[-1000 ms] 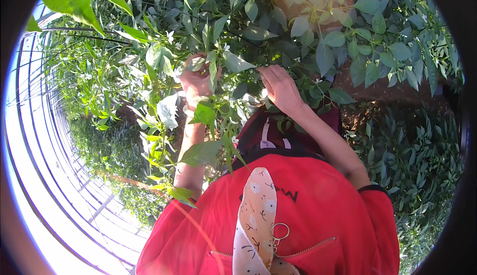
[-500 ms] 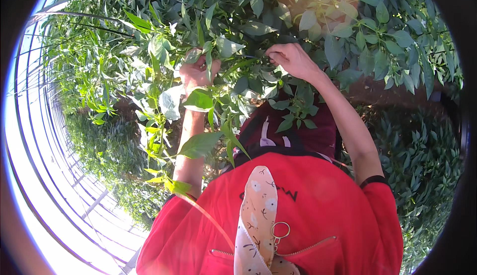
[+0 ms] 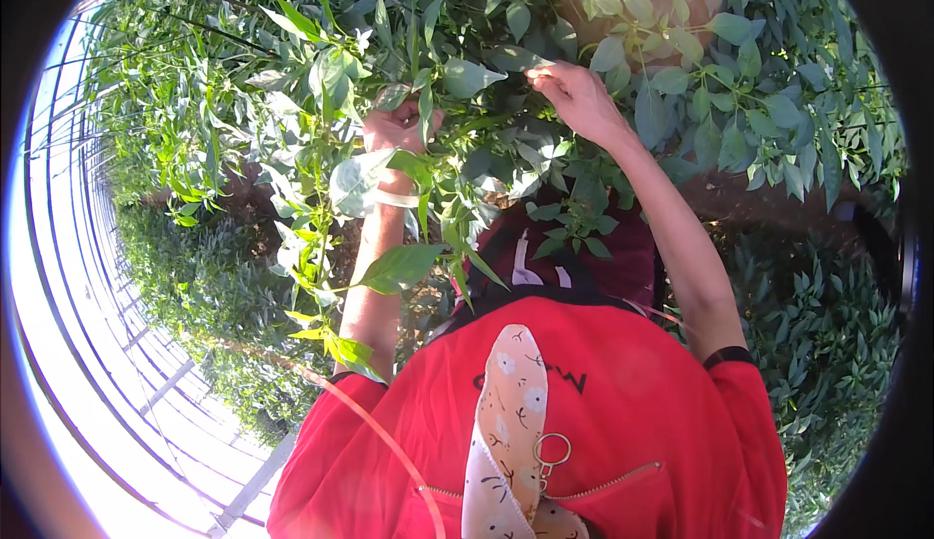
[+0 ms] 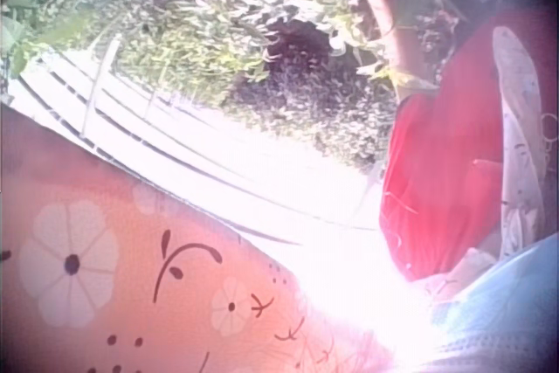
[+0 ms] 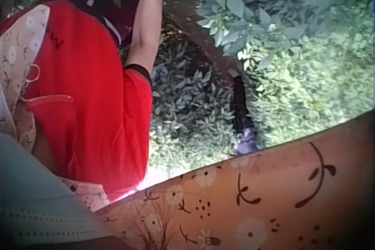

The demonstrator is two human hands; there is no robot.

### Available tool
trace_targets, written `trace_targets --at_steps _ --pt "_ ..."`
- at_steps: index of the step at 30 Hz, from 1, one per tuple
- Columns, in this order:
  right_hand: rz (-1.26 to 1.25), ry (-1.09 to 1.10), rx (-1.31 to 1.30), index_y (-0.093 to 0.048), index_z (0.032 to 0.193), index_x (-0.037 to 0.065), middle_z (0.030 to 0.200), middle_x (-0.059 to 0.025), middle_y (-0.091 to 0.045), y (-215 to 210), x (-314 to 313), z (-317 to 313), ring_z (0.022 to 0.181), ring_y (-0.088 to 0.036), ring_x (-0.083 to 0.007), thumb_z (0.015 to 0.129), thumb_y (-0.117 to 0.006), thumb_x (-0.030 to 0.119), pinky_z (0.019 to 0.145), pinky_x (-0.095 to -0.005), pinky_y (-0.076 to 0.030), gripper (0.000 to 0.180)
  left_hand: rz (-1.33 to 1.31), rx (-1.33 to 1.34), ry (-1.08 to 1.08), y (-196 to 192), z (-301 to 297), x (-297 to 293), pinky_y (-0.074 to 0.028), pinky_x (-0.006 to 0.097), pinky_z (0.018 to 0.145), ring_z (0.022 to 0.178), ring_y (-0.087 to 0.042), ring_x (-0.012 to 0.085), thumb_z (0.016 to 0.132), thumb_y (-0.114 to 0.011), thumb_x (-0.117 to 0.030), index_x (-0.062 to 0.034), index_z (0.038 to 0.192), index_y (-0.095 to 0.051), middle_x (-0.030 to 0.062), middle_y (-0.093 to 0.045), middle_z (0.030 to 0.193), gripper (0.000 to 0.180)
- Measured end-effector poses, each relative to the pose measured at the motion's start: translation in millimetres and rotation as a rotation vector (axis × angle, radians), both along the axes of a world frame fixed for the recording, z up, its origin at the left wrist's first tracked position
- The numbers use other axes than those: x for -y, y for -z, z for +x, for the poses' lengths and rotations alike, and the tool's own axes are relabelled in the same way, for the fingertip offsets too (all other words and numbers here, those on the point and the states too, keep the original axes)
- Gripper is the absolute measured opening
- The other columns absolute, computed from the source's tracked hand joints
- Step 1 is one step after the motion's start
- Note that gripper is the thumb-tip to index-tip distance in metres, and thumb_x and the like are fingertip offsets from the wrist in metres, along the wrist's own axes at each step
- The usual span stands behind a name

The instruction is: The person trims leaves and small branches from pepper plants in a greenhouse using their hands. They move along the row, reaching into the foliage to remove excess growth and place the cuttings on the ground.

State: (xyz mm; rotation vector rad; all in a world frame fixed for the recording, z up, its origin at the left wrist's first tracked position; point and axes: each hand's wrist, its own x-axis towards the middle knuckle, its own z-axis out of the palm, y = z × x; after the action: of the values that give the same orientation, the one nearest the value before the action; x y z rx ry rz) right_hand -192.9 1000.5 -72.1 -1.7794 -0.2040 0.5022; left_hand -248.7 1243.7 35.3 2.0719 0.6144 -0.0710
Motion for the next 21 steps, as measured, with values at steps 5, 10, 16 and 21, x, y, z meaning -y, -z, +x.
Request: trace_targets --at_steps 5,10,16,21 --pt "0.023 -0.202 0.311 -0.057 0.131 0.003 0.117 -0.0126 -0.067 -14 -23 46 0.101 -0.067 -0.0211 0.092 -0.06 0.005 0.085 -0.0321 -0.053 0.038 0.052 -0.03 0.023 3 8 2 -0.05 0.027 0.061 0.065 -0.063 0.0106 0.071 -0.082 -0.021 0.0045 0.098 -0.074 0.0092 -0.074 0.081 0.038" --pt "0.038 -0.434 0.18 -0.061 0.121 -0.002 0.114 -0.0196 -0.067 -37 -36 75 0.103 -0.066 -0.0358 0.087 -0.07 0.012 0.084 -0.0406 -0.051 0.038 0.247 0.316 0.203 18 11 1 -0.052 0.036 0.069 0.083 -0.063 0.0203 0.063 -0.088 -0.012 -0.0027 0.11 -0.058 0.0088 -0.063 0.091 0.057" --pt "-0.226 -0.231 0.381 -0.064 0.099 -0.002 0.093 -0.0206 -0.068 -36 33 22 0.085 -0.066 -0.0408 0.087 -0.062 0.008 0.072 -0.047 -0.053 0.016 0.79 0.494 0.75 -27 15 36 -0.05 0.041 0.085 0.097 -0.06 0.0335 0.072 -0.074 -0.006 -0.0012 0.105 -0.064 0.0133 -0.063 0.102 0.035" --pt "-0.344 -0.85 0.599 -0.062 0.105 0.003 0.118 -0.0115 -0.06 -27 77 -92 0.11 -0.057 -0.0322 0.077 -0.062 0.001 0.089 -0.0443 -0.048 0.028 0.373 0.231 1.386 -16 44 30 -0.052 0.036 0.084 0.096 -0.064 0.0294 0.08 -0.063 0.002 -0.0023 0.102 -0.067 0.0113 -0.067 0.103 0.023"
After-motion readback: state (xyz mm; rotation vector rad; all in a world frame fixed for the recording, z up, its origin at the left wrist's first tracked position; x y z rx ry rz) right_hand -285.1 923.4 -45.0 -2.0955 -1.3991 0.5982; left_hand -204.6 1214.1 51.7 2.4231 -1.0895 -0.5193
